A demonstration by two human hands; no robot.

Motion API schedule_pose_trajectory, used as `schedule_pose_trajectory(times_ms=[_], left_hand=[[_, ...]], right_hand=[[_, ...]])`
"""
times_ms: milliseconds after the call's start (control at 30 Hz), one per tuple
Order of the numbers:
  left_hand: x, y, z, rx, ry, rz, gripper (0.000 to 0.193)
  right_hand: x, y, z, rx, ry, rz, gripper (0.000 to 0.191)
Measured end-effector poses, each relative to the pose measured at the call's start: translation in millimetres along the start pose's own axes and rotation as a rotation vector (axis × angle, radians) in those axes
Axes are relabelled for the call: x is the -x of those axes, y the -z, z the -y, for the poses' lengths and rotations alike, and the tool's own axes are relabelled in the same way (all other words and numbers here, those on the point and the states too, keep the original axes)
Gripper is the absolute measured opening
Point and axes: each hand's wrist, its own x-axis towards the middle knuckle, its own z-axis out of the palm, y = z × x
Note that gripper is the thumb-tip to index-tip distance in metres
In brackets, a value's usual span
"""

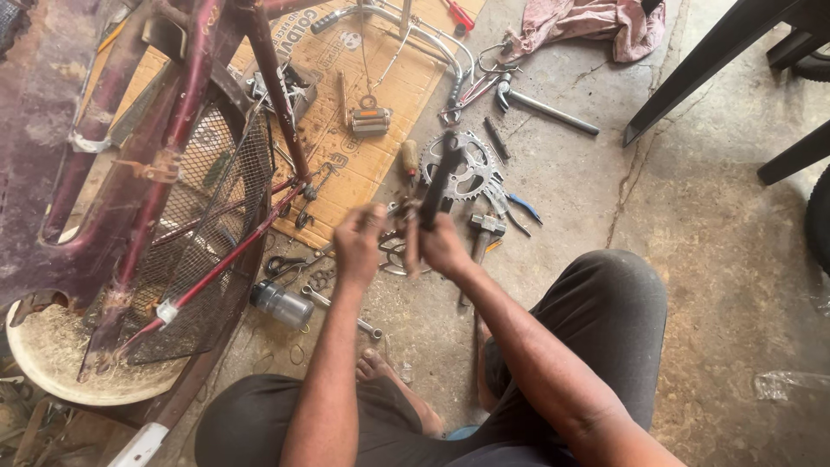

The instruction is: The person sits on the floor and uses a hammer and wrench to repair a bicycle chain. They repeatedly strike the chain links with the hammer while holding them with the wrench, attempting to adjust or fix the chain.

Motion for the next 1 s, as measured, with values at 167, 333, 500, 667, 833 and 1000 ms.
schedule_pose_trajectory(times_ms=[167,333,500,667,833,1000], left_hand=[[9.7,-0.6,13.8,0.05,0.046,0.132,0.026],[13.5,-8.7,49.1,-0.077,0.25,0.113,0.021],[19.1,-11.9,82.9,0.217,0.189,-0.026,0.008],[11.7,-0.1,92.2,0.273,0.371,-0.015,0.005],[2.1,7.8,85.7,0.276,0.436,-0.051,0.014],[-10.4,9.2,77.3,0.286,0.509,-0.047,0.02]], right_hand=[[8.1,-12.5,-27.2,0.306,0.09,0.042,0.015],[14.9,-16.9,-56.5,0.406,0.341,-0.037,0.014],[13.2,-14.4,-83.4,0.491,0.279,0.075,0.022],[4.9,-7.1,-87.6,0.665,0.149,-0.072,0.017],[-2.6,2.2,-57.8,0.397,-0.227,-0.237,0.023],[5.7,9.0,-24.0,0.433,-0.29,-0.208,0.035]])
